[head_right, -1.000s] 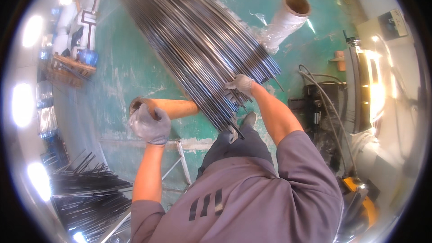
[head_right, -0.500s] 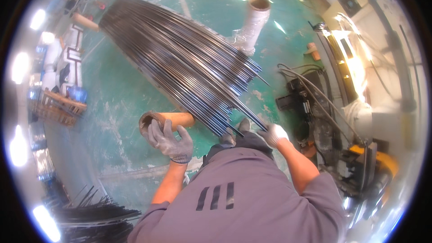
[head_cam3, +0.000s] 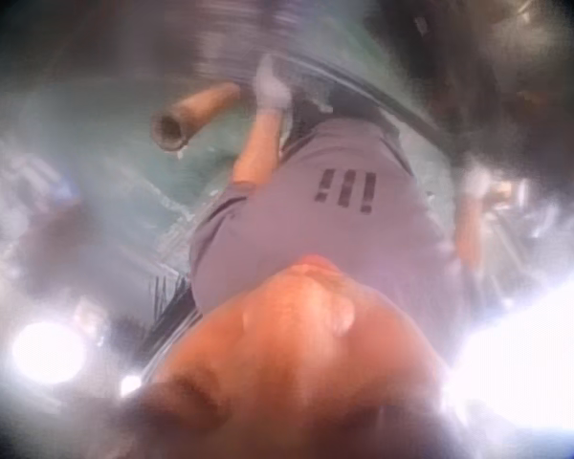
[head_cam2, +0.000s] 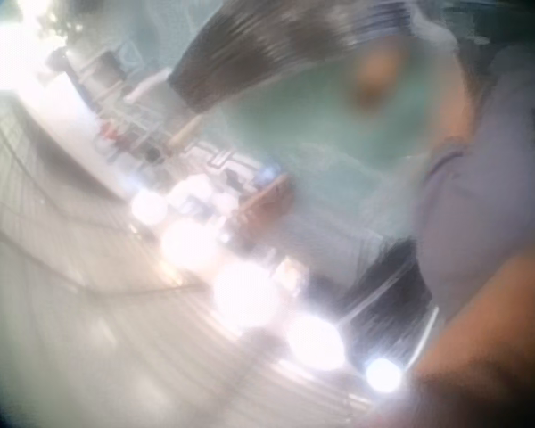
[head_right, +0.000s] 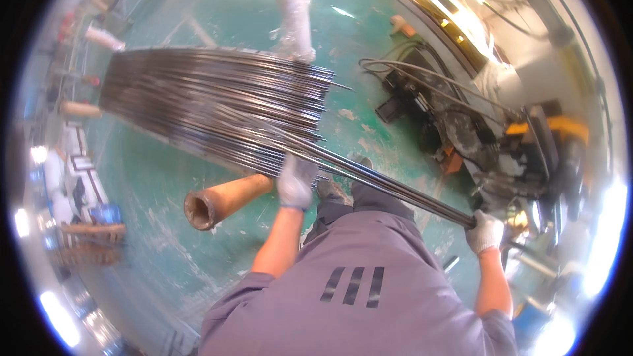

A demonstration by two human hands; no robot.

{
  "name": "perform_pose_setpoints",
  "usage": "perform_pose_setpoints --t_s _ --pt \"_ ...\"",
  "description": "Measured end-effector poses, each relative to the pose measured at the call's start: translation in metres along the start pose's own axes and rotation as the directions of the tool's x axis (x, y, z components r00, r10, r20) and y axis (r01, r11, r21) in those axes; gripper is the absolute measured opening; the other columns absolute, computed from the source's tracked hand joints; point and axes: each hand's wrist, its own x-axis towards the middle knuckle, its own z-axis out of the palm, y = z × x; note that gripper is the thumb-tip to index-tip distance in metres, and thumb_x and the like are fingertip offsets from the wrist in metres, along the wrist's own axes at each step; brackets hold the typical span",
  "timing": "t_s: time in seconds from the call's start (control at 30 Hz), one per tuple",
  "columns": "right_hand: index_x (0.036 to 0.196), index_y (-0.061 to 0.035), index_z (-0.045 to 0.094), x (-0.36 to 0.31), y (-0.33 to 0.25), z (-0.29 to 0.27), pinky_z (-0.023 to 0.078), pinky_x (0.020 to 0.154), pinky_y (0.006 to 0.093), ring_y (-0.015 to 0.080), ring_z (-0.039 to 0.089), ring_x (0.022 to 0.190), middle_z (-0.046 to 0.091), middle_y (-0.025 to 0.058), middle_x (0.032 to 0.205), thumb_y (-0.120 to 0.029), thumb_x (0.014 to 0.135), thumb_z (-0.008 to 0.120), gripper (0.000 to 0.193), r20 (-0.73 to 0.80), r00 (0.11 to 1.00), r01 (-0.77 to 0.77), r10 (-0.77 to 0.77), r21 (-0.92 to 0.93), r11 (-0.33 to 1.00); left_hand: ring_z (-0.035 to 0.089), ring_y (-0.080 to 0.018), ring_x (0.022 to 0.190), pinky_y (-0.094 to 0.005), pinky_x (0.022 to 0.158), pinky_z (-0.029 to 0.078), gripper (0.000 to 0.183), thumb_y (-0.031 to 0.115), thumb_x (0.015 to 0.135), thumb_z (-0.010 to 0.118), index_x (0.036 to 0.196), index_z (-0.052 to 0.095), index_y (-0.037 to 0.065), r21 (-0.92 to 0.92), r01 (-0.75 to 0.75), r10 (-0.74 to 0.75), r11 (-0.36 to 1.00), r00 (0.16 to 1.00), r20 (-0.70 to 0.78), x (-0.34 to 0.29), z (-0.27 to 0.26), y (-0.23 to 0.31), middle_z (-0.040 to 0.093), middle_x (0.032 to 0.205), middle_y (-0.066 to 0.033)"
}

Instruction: The person picks up a bundle of metal rods from a rack, carries them to a machine, and feeds them into the rollers. They walk back to retrieve more rods and repeat the action.

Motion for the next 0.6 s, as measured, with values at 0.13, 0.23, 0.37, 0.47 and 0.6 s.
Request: perform_pose_setpoints --t_s 0.13,0.23,0.37,0.47,0.6 --pt "0.074 -0.0115 0.062 -0.010 0.006 0.011 0.053 0.063 0.0508 0.0383 0.069 0.069 0.067 0.0134 0.071 -0.018 0.075 0.079 0.019 -0.190 0.980 0.080 -0.067 0.059 0.995 0.069 -0.0371 0.110 -0.0567 0.113 0.053 0.042 0.035 0.107 0.070 0.118 0.066 -0.006 -0.206 0.137 -0.037 0.969 0.904 0.426 0.057 0.024 0.068 0.072 0.114 -0.0203" --pt "0.073 -0.0114 0.061 -0.006 0.036 0.026 0.054 0.065 0.0510 0.0389 0.068 0.070 0.067 0.0135 0.070 -0.017 0.074 0.076 0.016 -0.249 0.968 0.051 -0.037 0.051 0.997 0.065 -0.0344 0.096 -0.0555 0.109 0.051 0.021 0.020 0.105 0.067 0.103 0.067 0.000 -0.167 0.047 0.010 0.985 0.947 0.322 0.050 0.048 0.054 0.068 0.096 -0.0150" --pt "0.075 -0.0109 0.064 -0.028 0.115 0.056 0.055 0.074 0.0513 0.0400 0.069 0.079 0.069 0.0152 0.075 -0.014 0.077 0.073 0.009 -0.172 0.975 -0.135 0.140 0.042 0.990 0.063 -0.0284 0.086 -0.0483 0.094 0.052 0.015 0.015 0.100 0.072 0.090 0.067 0.005 -0.051 0.194 -0.154 0.980 0.891 0.427 0.022 0.080 0.001 0.065 0.084 -0.0085" --pt "0.084 -0.0098 0.071 -0.055 0.198 0.079 0.054 0.086 0.0514 0.0391 0.070 0.097 0.073 0.0164 0.088 -0.011 0.082 0.072 0.002 -0.121 0.934 -0.329 0.335 0.072 0.942 0.063 -0.0232 0.079 -0.0442 0.092 0.053 0.014 0.014 0.100 0.074 0.091 0.068 0.007 0.041 0.112 -0.118 0.993 0.885 0.451 0.004 0.114 -0.007 0.066 0.080 -0.0052" --pt "0.086 -0.0055 0.069 -0.086 0.312 0.111 0.052 0.094 0.0501 0.0423 0.067 0.104 0.072 0.0190 0.098 -0.004 0.085 0.067 0.003 -0.310 0.794 -0.530 0.523 0.071 0.845 0.067 -0.0193 0.082 -0.0417 0.089 0.056 0.009 0.012 0.103 0.073 0.107 0.071 0.005 0.065 -0.092 0.046 0.994 0.855 0.517 -0.026 0.200 0.010 0.074 0.091 -0.0056"
